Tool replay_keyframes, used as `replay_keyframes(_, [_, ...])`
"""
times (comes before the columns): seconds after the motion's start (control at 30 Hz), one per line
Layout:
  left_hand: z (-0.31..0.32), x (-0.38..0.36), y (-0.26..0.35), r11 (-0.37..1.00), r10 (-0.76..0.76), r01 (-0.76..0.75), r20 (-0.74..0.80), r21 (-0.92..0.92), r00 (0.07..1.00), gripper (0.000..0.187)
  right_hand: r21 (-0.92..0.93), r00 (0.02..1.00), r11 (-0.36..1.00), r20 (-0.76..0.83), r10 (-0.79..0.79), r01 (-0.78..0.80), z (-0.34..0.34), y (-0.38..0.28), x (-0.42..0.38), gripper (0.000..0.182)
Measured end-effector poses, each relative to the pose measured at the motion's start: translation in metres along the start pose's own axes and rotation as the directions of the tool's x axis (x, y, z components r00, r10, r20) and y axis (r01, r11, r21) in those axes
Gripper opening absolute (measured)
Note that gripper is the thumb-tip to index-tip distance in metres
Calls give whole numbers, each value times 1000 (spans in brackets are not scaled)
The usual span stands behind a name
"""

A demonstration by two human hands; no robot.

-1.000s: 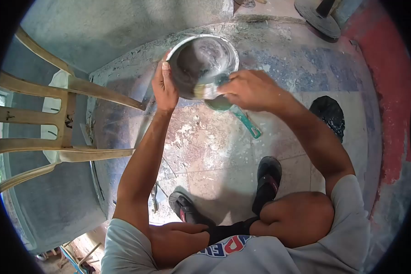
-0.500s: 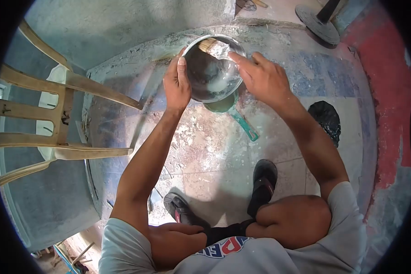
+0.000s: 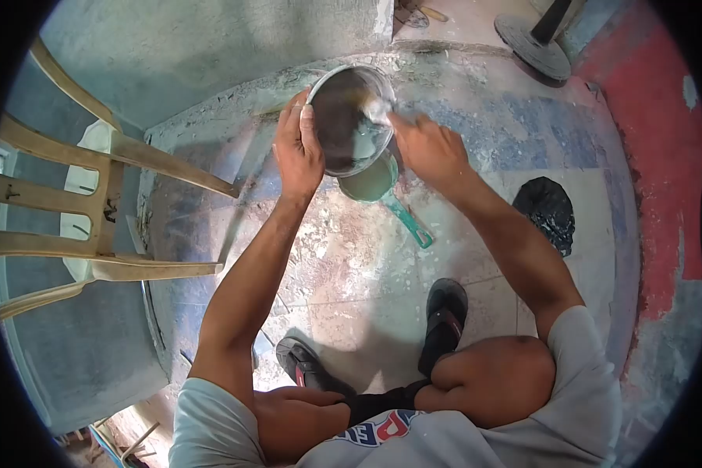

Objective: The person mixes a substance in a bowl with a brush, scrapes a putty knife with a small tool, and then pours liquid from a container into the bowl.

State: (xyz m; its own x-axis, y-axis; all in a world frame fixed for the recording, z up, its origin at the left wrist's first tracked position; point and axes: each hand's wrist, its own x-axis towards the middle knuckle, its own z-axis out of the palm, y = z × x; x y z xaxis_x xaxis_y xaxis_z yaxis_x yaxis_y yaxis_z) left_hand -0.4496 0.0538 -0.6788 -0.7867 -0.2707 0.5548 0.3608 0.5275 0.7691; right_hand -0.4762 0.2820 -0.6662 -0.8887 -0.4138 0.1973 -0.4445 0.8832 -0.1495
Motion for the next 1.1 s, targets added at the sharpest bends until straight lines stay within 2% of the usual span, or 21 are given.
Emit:
replay_keyframes(0.03, [-2, 0, 1, 999, 3, -3, 1, 32, 1000, 40, 22, 995, 999, 96, 24, -26, -1, -1, -5, 38])
replay_keyframes(0.07, [-3, 0, -2, 999, -1, 1, -1, 41, 1000, 39, 23, 995, 1000, 94, 19, -21, -2, -1, -8, 38])
replay_keyframes(0.17, [-3, -3, -8, 995, 23, -23, 6, 101, 1000, 39, 82, 995, 991, -4, -102, 102, -37, -19, -16, 38])
replay_keyframes(0.27, [2, -4, -2, 997, 20, -20, -2, 69, 1000, 38, 21, 997, 999, -61, -47, 48, -31, -14, -1, 38])
replay_keyframes(0.33, [2, 0, 0, 998, 17, -16, -13, 61, 1000, 39, 8, 997, 1000, -78, 8, -7, -3, -5, -1, 38])
replay_keyframes(0.4, [3, 5, -4, 988, 104, -97, -53, 122, 993, 39, 122, 993, 987, 57, 99, -105, 7, -10, -5, 37])
replay_keyframes(0.43, [2, 5, -7, 987, 104, -96, -58, 125, 993, 39, 298, 993, 952, 107, 42, -73, 2, -9, -9, 36])
replay_keyframes(0.47, [0, 5, -10, 988, 109, -100, -78, 116, 991, 39, 301, 993, 951, 109, 42, -73, -4, -6, -8, 36])
replay_keyframes(0.53, [-7, 7, -12, 991, 94, -87, -61, 102, 994, 38, 464, 988, 885, 150, -29, -44, -16, -3, -6, 36])
replay_keyframes(0.57, [-9, 5, -12, 991, 89, -83, -55, 102, 994, 38, 469, 1000, 883, -23, 5, 6, -14, -1, -7, 35])
replay_keyframes(0.6, [-9, 3, -12, 990, 110, -107, -36, 89, 993, 38, 466, 1000, 885, -19, 3, 6, -15, -1, -4, 35])
replay_keyframes(0.67, [-7, 0, -10, 989, 131, -129, -22, 71, 991, 38, 216, 992, 975, -99, 75, -53, -21, -3, 2, 34])
replay_keyframes(0.7, [-6, -1, -8, 986, 147, -145, -23, 80, 989, 38, 199, 995, 976, -6, 95, -92, -17, -2, 3, 33])
replay_keyframes(0.73, [-6, -1, -8, 983, 164, -161, -21, 90, 986, 38, 201, 995, 975, -5, 100, -97, -11, -1, 0, 33])
replay_keyframes(0.8, [-9, -4, -5, 980, 181, -179, -5, 87, 984, 37, 323, 992, 941, 106, 69, -100, -3, 1, -7, 36])
replay_keyframes(0.87, [-10, -4, -2, 978, 193, -193, 7, 80, 981, 37, 377, 993, 922, 108, 48, -86, -2, 7, -10, 33])
replay_keyframes(0.93, [-14, -2, 2, 955, 287, -291, 66, 60, 956, 37, 409, 998, 912, 59, -35, 8, -4, 12, -11, 32])
replay_keyframes(0.97, [-14, -1, 3, 955, 286, -291, 72, 59, 955, 37, 411, 998, 912, 60, -30, 3, -6, 13, -12, 32])
replay_keyframes(1.03, [-13, 3, 5, 921, 380, -386, 97, 54, 920, 37, 485, 978, 873, 204, -52, -54, -14, 14, -12, 31])
replay_keyframes(1.1, [-11, 4, 8, 918, 388, -394, 102, 46, 916, 37, 493, 981, 870, 173, -84, -13, -22, 19, -13, 30])
